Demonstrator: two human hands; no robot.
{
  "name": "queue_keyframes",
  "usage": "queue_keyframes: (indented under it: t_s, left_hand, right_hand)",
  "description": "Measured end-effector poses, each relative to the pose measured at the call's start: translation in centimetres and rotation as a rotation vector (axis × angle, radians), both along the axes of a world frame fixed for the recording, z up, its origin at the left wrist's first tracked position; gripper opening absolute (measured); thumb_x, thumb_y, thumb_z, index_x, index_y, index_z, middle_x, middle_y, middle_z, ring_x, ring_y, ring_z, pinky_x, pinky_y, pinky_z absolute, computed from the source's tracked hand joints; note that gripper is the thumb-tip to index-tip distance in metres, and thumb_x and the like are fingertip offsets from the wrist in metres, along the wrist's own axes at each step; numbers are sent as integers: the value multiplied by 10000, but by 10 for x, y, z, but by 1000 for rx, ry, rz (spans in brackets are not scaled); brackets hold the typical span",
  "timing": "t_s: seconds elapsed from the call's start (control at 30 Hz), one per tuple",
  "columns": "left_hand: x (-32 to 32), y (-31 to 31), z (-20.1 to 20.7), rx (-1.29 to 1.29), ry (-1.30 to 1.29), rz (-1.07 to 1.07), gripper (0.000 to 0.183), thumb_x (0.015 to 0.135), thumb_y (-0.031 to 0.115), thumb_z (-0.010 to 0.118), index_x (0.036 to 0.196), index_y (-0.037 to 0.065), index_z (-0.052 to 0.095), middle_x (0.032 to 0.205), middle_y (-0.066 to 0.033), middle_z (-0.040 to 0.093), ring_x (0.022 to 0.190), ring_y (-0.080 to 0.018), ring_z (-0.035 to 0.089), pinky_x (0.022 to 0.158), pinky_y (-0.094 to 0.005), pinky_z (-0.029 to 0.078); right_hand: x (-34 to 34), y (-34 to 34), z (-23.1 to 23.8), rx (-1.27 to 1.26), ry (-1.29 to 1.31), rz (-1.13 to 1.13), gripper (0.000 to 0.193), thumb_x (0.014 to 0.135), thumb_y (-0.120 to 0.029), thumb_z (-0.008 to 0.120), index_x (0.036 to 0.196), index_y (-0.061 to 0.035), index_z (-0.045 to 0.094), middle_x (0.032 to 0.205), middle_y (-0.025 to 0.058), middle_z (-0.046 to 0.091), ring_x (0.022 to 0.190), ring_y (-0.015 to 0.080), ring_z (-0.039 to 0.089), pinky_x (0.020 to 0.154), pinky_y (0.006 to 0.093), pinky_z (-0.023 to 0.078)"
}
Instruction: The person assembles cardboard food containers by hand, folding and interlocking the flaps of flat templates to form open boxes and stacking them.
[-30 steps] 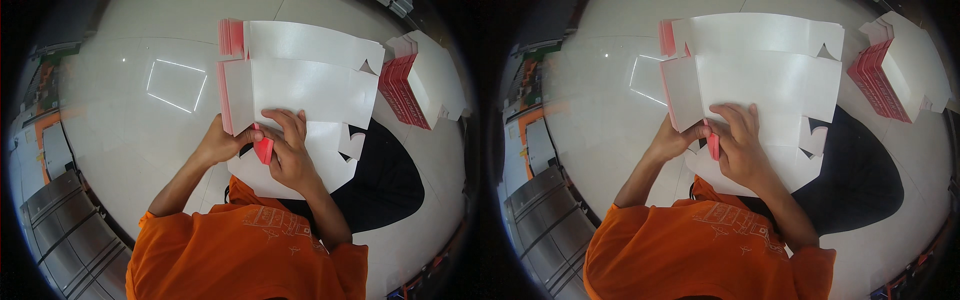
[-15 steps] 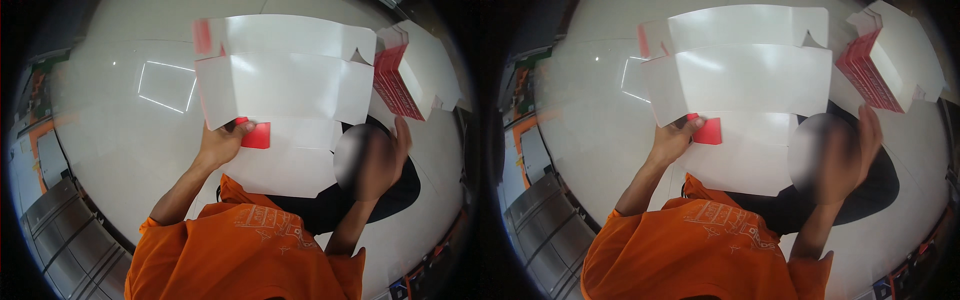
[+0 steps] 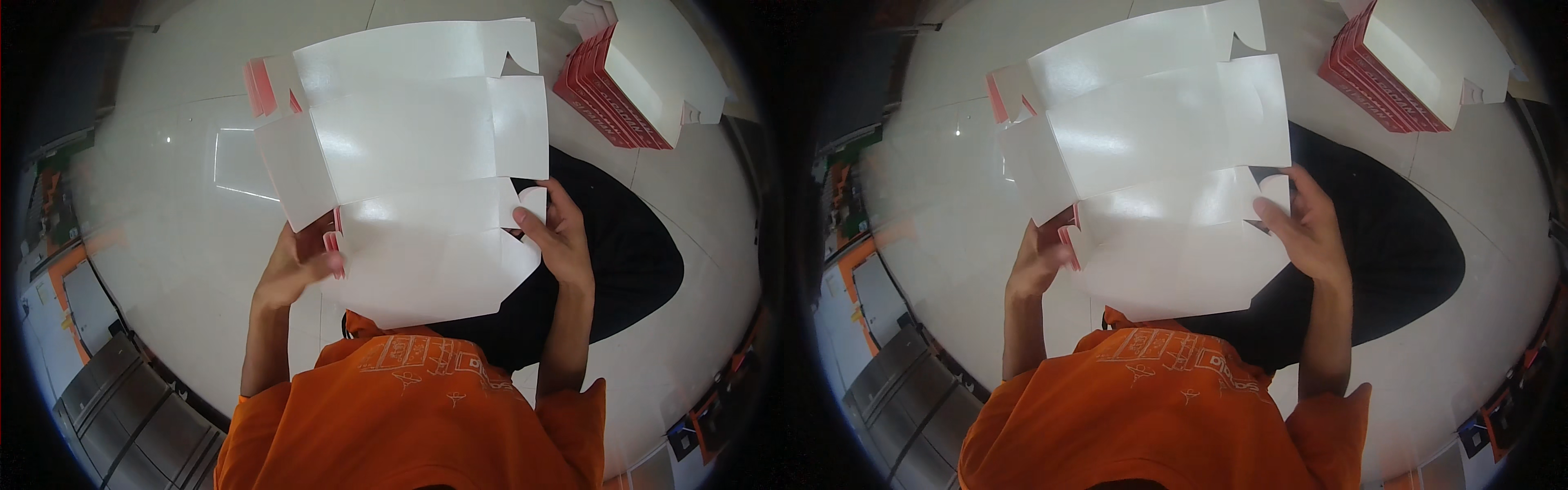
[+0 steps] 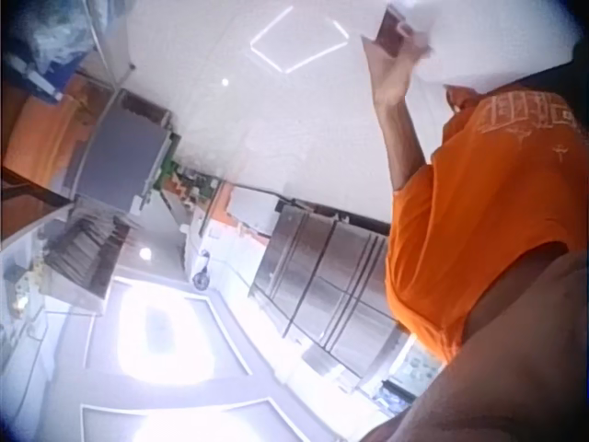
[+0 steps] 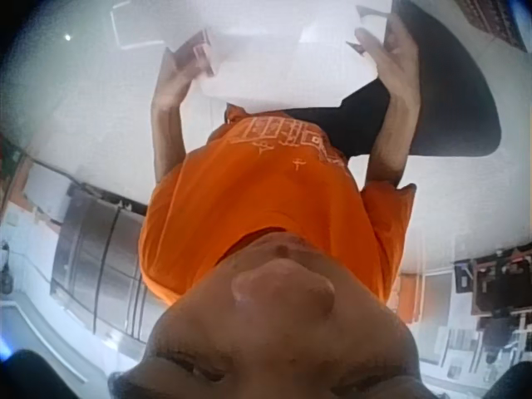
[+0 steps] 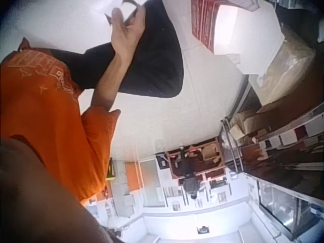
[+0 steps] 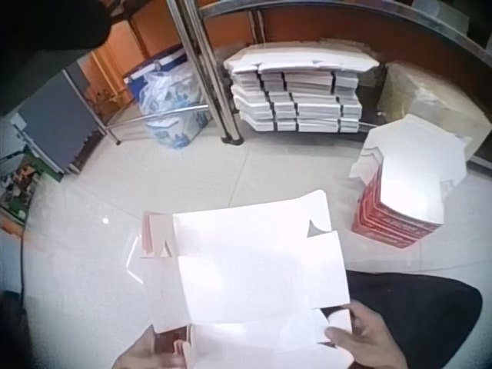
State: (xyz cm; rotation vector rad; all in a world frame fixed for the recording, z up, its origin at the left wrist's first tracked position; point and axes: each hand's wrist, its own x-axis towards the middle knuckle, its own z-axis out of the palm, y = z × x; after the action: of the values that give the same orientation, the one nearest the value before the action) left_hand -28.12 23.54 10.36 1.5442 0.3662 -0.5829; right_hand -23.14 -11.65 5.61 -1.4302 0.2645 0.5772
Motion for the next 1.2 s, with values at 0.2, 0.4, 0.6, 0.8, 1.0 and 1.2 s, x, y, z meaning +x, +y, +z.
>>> queue_keyframes:
  t_s: [0.2,0.4,0.6,0.8,1.0,1.2]
  left_hand:
    - [-7,3,-16,64,-63,147,621,710,-83,544,1326,-46,479,1152,-153,638,1004,-215,633,855,-333,524]
    - [-2,-4,-23,81,-66,259,323,799,-42,661,1120,-48,621,961,-92,682,848,-177,648,780,-301,532]
    - [4,-24,-25,217,-135,302,308,884,132,758,1107,-38,630,972,-88,692,908,-200,664,829,-313,544]
    - [-3,13,-52,39,-297,52,277,900,133,719,1145,9,680,1118,-182,658,1049,-267,646,924,-353,532]
    - [3,16,-80,-418,-541,34,320,787,-9,764,1101,50,744,1149,-205,652,1062,-281,659,945,-365,550]
    - [2,13,-77,-429,-500,88,332,727,-67,784,1034,58,766,1101,-190,661,1020,-260,668,912,-339,571]
  right_hand:
    - [16,-1,-7,121,-181,-26,607,848,11,679,1402,39,431,1101,124,650,974,162,630,824,287,512]
    - [62,9,-8,105,-75,50,554,823,-14,717,1330,71,512,1129,119,662,983,155,628,894,296,497]
    - [44,-5,-25,114,-174,24,460,792,10,758,1218,49,587,1102,119,679,1003,182,649,891,314,518]
    - [47,-9,-27,255,-434,174,321,836,-74,733,1123,18,624,1050,182,679,1020,252,657,956,434,506]
    - [48,-8,-25,444,-487,283,352,645,-177,862,908,-13,693,1000,143,679,1087,311,630,1014,427,464]
    - [51,-7,-24,484,-418,300,370,581,-82,882,903,-25,709,987,134,675,1058,273,636,1017,415,457]
